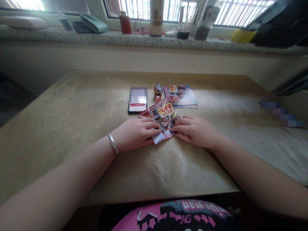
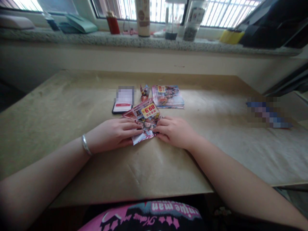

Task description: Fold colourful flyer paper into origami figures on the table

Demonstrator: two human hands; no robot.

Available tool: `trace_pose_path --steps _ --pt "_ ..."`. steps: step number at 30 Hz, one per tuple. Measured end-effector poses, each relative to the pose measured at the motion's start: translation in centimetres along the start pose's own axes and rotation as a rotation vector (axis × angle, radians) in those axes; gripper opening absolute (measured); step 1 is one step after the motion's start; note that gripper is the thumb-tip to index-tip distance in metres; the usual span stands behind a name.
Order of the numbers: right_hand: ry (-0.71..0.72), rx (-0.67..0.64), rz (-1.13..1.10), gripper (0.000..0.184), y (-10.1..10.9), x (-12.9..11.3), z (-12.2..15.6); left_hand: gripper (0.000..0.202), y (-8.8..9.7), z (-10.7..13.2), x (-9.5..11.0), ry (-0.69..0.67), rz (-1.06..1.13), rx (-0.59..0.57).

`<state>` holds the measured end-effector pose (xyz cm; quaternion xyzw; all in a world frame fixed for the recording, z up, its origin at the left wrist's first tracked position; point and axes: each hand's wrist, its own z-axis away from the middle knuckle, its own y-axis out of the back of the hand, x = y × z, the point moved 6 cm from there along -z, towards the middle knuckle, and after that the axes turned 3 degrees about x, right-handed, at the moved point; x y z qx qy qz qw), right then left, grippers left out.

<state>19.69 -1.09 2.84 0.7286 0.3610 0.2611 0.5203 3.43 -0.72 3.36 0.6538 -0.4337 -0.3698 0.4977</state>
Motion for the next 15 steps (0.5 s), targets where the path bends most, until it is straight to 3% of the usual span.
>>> trace_pose_path --steps 8,15 --pt "-0.005 -0.010 -0.018 0.026 0.0 -0.1 0.0 0.025 0.3 0.3 -0.2 -0.021 0.062 0.120" --pt "0.005 0.021 -0.033 0.024 -0.1 -0.1 -0.1 0.016 0.0 0.0 -1.1 0.216 0.262 0.132"
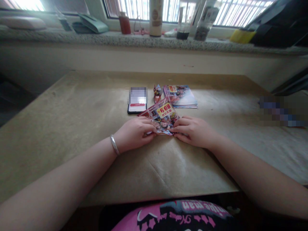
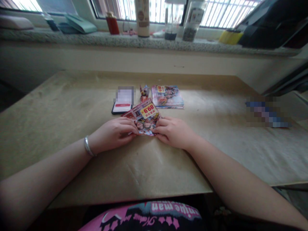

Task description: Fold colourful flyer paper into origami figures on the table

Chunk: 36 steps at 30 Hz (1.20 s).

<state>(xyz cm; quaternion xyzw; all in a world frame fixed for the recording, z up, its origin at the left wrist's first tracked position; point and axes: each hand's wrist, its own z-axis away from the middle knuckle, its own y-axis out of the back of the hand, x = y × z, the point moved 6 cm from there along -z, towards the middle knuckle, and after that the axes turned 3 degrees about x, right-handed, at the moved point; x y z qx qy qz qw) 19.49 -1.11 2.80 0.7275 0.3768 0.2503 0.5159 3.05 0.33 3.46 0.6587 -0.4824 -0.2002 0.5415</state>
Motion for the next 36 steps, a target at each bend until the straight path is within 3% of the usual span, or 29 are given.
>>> trace_pose_path --steps 5,8,14,17,27,36 --pt "-0.010 -0.013 -0.019 0.023 -0.1 0.0 -0.1 0.024 0.0 -0.5 0.2 0.099 0.013 -0.045" --pt "-0.031 -0.034 -0.003 0.023 -0.2 0.1 0.0 0.032 -0.1 -0.5 -0.3 0.159 0.048 -0.018" --pt "-0.170 0.004 0.067 0.022 -0.1 0.7 0.1 0.027 -0.3 -0.4 -2.2 0.342 -0.009 0.062" --pt "-0.228 0.013 0.098 0.021 -0.2 1.0 0.1 0.025 -0.4 -0.5 -2.4 0.361 -0.020 0.074" --pt "-0.171 0.045 0.041 0.023 -0.4 0.9 -0.1 0.018 -0.7 -0.8 -3.6 0.436 -0.012 0.095" --pt "-0.203 0.012 0.054 0.024 -0.7 1.0 -0.1 0.016 -0.8 -1.0 -4.0 0.488 -0.015 0.106"
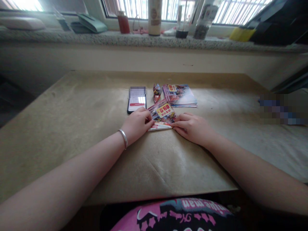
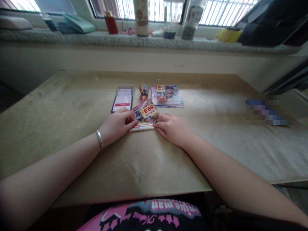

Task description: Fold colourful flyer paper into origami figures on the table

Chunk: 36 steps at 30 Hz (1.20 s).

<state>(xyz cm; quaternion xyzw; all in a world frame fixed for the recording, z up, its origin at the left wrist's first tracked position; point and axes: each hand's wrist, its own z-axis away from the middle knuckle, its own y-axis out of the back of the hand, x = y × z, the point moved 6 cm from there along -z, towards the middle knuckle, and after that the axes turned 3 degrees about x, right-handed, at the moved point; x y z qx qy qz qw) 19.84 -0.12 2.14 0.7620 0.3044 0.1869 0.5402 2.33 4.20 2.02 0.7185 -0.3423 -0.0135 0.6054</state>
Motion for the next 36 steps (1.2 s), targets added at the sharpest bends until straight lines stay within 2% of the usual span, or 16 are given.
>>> trace_pose_path --steps 16,22,24,27,30,33,36 --pt "-0.002 -0.016 0.072 0.025 0.1 -0.2 0.0 0.016 -0.2 -0.3 -0.1 0.021 -0.037 -0.017" --pt "-0.004 -0.037 0.111 0.026 0.2 -0.5 -0.1 0.008 -0.2 -0.3 -0.1 0.002 0.004 0.034" --pt "-0.009 -0.049 0.124 0.027 0.2 -0.6 -0.1 0.007 -0.1 -0.2 0.1 -0.036 0.019 0.026" --pt "-0.014 -0.064 0.143 0.027 0.3 -0.7 -0.1 0.017 0.0 0.1 0.4 -0.112 0.028 -0.040" --pt "-0.009 -0.066 0.167 0.028 0.4 -0.8 -0.1 0.028 0.4 1.0 1.1 -0.261 0.024 -0.096" --pt "-0.001 -0.055 0.197 0.029 0.4 -0.7 -0.2 0.031 0.5 2.0 1.6 -0.401 -0.104 -0.127" --pt "-0.003 -0.035 0.213 0.028 0.4 -0.5 -0.2 0.030 0.5 2.4 1.9 -0.450 -0.223 -0.090"
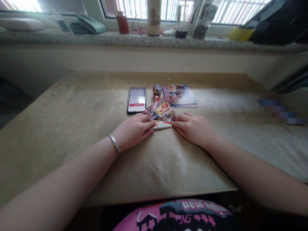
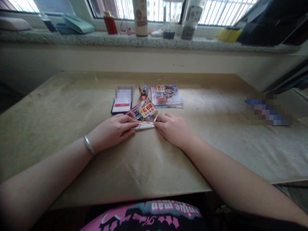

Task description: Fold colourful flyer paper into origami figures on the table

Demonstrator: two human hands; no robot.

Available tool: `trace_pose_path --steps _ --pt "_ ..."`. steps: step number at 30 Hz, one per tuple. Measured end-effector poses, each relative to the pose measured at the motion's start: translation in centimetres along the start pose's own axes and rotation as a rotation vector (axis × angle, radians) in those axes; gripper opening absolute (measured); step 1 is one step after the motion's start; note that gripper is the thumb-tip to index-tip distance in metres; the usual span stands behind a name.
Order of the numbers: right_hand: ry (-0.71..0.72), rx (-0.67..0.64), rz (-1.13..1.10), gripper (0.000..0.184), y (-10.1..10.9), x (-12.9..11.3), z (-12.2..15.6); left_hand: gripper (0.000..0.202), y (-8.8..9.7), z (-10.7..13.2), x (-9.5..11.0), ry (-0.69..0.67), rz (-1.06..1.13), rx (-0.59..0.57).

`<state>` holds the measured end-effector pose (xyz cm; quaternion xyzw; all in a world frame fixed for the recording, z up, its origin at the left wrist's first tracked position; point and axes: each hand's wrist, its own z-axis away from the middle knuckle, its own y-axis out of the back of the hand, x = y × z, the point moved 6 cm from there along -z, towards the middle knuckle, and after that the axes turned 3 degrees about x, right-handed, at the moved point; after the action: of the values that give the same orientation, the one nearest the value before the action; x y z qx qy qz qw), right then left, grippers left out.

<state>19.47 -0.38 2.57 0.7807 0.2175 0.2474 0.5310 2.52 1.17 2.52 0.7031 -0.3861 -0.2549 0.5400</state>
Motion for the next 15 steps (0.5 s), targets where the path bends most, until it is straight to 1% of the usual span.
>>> trace_pose_path --steps 3,7,15 --pt "-0.004 0.013 -0.002 0.027 -0.2 0.2 0.0 0.030 0.0 -0.2 0.6 -0.013 -0.098 0.028" --pt "-0.006 0.021 -0.006 0.028 -0.4 0.3 0.0 0.029 0.1 -0.4 1.3 0.013 -0.205 0.041" --pt "-0.034 0.005 -0.023 0.028 -0.3 0.2 0.0 0.030 -0.3 -0.7 1.7 0.070 -0.247 -0.015"
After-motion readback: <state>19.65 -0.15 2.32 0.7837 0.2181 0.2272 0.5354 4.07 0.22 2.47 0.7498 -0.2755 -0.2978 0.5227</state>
